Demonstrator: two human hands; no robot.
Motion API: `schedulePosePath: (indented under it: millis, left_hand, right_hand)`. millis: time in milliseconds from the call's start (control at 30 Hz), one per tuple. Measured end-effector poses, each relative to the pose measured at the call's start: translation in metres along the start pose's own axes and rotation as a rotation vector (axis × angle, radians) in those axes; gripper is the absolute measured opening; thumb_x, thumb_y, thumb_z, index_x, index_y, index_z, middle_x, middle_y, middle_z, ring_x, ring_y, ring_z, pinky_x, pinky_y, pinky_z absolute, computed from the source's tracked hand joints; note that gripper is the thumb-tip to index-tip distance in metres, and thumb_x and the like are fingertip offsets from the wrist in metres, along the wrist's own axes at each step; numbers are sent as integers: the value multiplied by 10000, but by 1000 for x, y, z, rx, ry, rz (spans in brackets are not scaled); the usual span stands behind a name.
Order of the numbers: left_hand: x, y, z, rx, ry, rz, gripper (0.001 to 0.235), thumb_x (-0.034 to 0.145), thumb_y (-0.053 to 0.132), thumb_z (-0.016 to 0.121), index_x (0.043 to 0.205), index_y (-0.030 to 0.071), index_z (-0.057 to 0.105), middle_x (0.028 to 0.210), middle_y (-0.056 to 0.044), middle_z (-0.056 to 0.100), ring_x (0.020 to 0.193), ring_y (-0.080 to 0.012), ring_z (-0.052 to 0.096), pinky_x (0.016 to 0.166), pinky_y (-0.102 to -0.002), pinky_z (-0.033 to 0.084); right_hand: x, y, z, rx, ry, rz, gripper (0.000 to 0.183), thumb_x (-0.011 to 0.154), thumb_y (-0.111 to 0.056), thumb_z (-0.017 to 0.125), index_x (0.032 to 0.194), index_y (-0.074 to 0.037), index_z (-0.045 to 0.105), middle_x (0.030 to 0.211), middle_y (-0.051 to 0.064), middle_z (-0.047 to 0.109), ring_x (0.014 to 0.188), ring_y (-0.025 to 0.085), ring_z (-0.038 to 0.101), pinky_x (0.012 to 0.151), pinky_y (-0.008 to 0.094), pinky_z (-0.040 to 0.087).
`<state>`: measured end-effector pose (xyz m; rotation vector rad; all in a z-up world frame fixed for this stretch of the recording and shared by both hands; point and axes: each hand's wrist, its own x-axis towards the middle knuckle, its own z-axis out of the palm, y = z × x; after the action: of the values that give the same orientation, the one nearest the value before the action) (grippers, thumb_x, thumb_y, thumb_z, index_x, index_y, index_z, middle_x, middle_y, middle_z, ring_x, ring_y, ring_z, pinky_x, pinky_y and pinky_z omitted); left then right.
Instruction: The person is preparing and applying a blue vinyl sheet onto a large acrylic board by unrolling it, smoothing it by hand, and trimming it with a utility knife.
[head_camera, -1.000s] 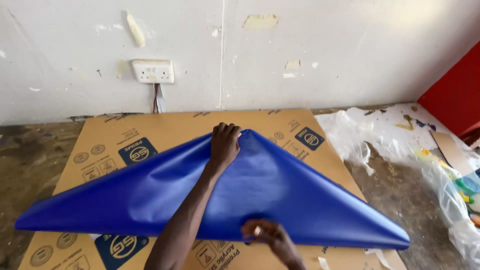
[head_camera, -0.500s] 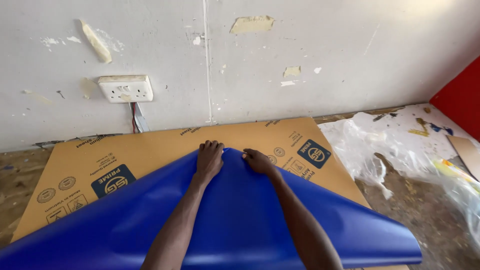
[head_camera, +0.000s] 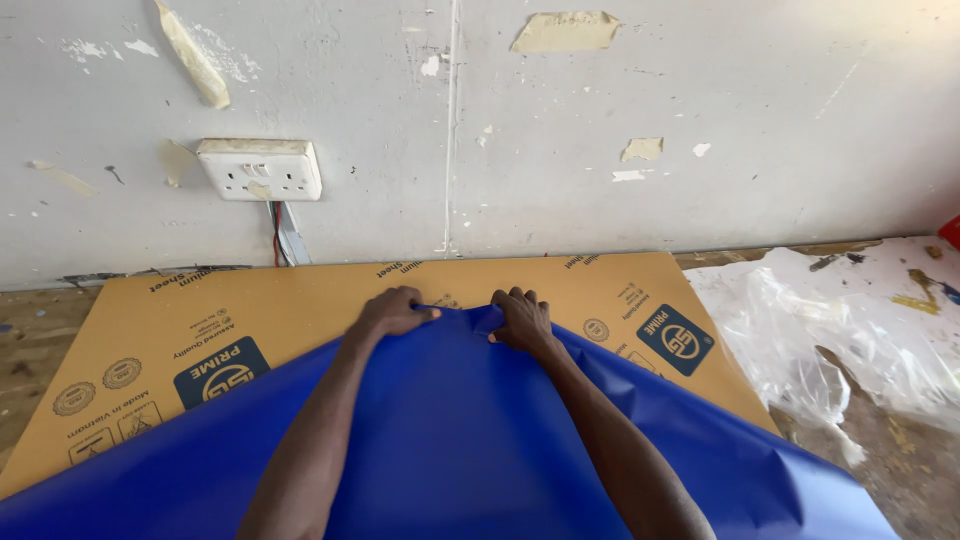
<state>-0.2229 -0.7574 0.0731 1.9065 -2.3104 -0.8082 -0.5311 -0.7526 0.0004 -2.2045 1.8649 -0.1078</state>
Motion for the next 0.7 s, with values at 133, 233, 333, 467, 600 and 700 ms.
schedulePosePath:
  millis: [133, 233, 333, 467, 600, 700]
  left_hand:
    - [2, -68, -31, 42, 4, -84, 710, 951, 806, 663, 1340, 239, 839, 1451, -186, 793, 1421, -434, 706, 1213, -627, 520]
    - [-12, -117, -49, 194, 56, -154, 777, 917, 867, 560, 1374, 291, 809, 1474, -120, 801, 1418, -365, 726, 1215, -558, 531]
    - [-36, -150, -65, 286, 161, -158, 804, 954, 848, 525, 1406, 232, 775, 1510, -115, 783, 1446, -360, 706, 1235, -577, 497]
    - [-33, -196, -61, 552, 440, -196, 984, 958, 976, 432, 1488, 172, 633, 1508, -85, 601, 1455, -305, 574, 1171, -524, 480]
    - [9, -224, -30, 830, 906, -107, 971, 664, 1033, 659, 1149, 193, 618, 1113, 8, 568, 1093, -223, 619, 974, -472, 529]
    - [15, -225, -9, 764, 1062, -91, 1200, 761, 888, 706, 1640, 81, 574, 1362, -59, 679, 1215, -277, 658, 1085, -445, 537]
  right_hand:
    - [7, -15, 8, -88, 99, -58, 750, 800, -674, 903, 1336, -304, 529, 1272, 61, 514, 1335, 383, 529, 1200, 699, 401]
    - [16, -31, 9, -189, 259, -102, 729, 777, -541, 979, 1281, -239, 547, 1214, 52, 487, 1284, 347, 515, 1199, 679, 376]
    - [25, -46, 14, -297, 431, -129, 685, 788, -462, 1013, 1255, -203, 583, 1205, 51, 475, 1272, 323, 491, 1203, 652, 351]
    - [24, -71, -4, -372, 640, -171, 724, 801, -382, 1032, 1375, -188, 635, 1349, 98, 529, 1387, 338, 492, 1225, 628, 325]
    - [29, -80, 26, -368, 726, -131, 709, 939, -216, 934, 1570, -166, 614, 1565, 204, 517, 1520, 417, 457, 1222, 691, 344]
    - [42, -91, 79, -189, 584, -106, 395, 971, -510, 758, 1297, -288, 737, 1268, 56, 733, 1236, 386, 642, 1076, 741, 435]
